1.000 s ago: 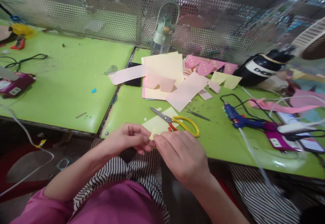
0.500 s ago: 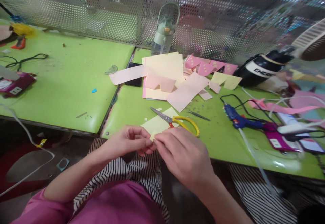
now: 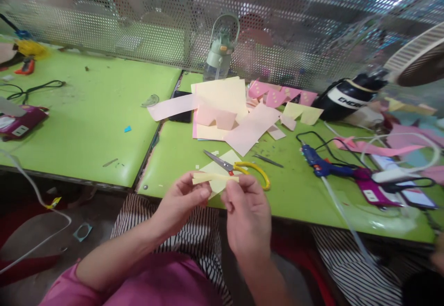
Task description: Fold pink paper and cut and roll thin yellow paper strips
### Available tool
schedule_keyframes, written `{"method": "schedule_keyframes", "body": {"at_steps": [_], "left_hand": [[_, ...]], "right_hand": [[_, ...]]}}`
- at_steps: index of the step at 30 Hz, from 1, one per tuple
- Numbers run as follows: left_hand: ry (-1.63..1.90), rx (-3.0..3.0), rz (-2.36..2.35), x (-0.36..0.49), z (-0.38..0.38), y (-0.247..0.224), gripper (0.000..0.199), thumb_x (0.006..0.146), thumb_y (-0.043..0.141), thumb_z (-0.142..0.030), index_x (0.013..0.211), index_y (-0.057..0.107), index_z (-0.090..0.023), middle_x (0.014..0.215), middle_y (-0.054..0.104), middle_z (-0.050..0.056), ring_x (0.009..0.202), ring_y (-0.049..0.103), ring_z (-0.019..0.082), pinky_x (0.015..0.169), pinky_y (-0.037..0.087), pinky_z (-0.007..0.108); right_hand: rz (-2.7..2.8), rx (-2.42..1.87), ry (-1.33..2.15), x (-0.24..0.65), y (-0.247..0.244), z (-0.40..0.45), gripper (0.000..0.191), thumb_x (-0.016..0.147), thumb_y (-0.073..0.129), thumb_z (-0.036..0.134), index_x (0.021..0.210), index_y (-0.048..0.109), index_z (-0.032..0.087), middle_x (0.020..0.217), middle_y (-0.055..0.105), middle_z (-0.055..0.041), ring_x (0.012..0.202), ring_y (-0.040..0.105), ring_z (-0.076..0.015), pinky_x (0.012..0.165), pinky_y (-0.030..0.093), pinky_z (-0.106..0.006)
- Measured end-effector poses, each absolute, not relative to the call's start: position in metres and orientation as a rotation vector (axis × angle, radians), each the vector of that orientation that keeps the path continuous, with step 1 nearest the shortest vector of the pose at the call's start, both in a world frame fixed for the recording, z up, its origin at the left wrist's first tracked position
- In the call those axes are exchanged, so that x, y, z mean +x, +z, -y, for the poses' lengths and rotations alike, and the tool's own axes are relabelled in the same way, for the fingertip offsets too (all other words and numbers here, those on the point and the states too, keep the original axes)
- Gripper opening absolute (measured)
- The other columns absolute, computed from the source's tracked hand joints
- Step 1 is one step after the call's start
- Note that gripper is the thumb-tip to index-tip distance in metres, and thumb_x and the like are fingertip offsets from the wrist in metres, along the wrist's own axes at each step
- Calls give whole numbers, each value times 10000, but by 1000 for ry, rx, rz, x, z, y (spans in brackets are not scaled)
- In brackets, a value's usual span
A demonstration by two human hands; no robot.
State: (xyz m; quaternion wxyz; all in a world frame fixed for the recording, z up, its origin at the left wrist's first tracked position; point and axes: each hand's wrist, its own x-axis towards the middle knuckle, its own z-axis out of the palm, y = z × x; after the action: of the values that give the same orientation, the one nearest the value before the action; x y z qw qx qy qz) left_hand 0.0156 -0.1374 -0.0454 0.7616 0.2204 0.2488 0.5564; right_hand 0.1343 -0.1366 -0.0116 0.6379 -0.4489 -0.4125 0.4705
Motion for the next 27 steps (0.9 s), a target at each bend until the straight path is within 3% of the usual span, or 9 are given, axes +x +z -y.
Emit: {"method": "schedule_keyframes", "body": {"at_steps": [12,16,18,22,27], "left_hand": [[1227,415,-609,8,130,-40,187,678,823,-327,766,730,-190,595,581,-51,505,465,34,520,379,171],[1129,446,-673,-4,124,-38,187,668,822,-312,732,729,-163,562,566,-49,489,454,26,497,348,157],[1050,455,-676,-8,123,-38,205,643,834,-313,717,728,-155,555,571,-44,486,459,29,493,339,160],[931,491,-649,-9,122,-39,240,608,848,-324,714,728,-145,572,594,-33,495,469,36,510,348,174],[847,515,-658,-10,122,-38,268,580,858,-330,705,718,-140,594,597,-29,504,490,44,534,374,190]], "right_hand": [[1272,-1008,1040,136,-36,142,40,889,595,276,872,594,241,666,500,45,517,454,-81,451,400,-187],[1612,-1130,667,158,-33,142,258,869,618,198,1117,605,264,973,638,-39,747,617,-139,616,533,-262],[1823,-1110,346,170,-27,138,339,832,647,124,1130,615,282,1061,633,-47,864,632,-170,717,556,-316],[2209,-912,-94,186,-13,131,381,797,654,34,1069,658,301,1060,646,-32,890,646,-184,741,565,-349],[2318,-693,-199,187,-4,129,310,804,652,40,1025,674,255,1001,662,-35,856,653,-172,706,569,-329]]}}
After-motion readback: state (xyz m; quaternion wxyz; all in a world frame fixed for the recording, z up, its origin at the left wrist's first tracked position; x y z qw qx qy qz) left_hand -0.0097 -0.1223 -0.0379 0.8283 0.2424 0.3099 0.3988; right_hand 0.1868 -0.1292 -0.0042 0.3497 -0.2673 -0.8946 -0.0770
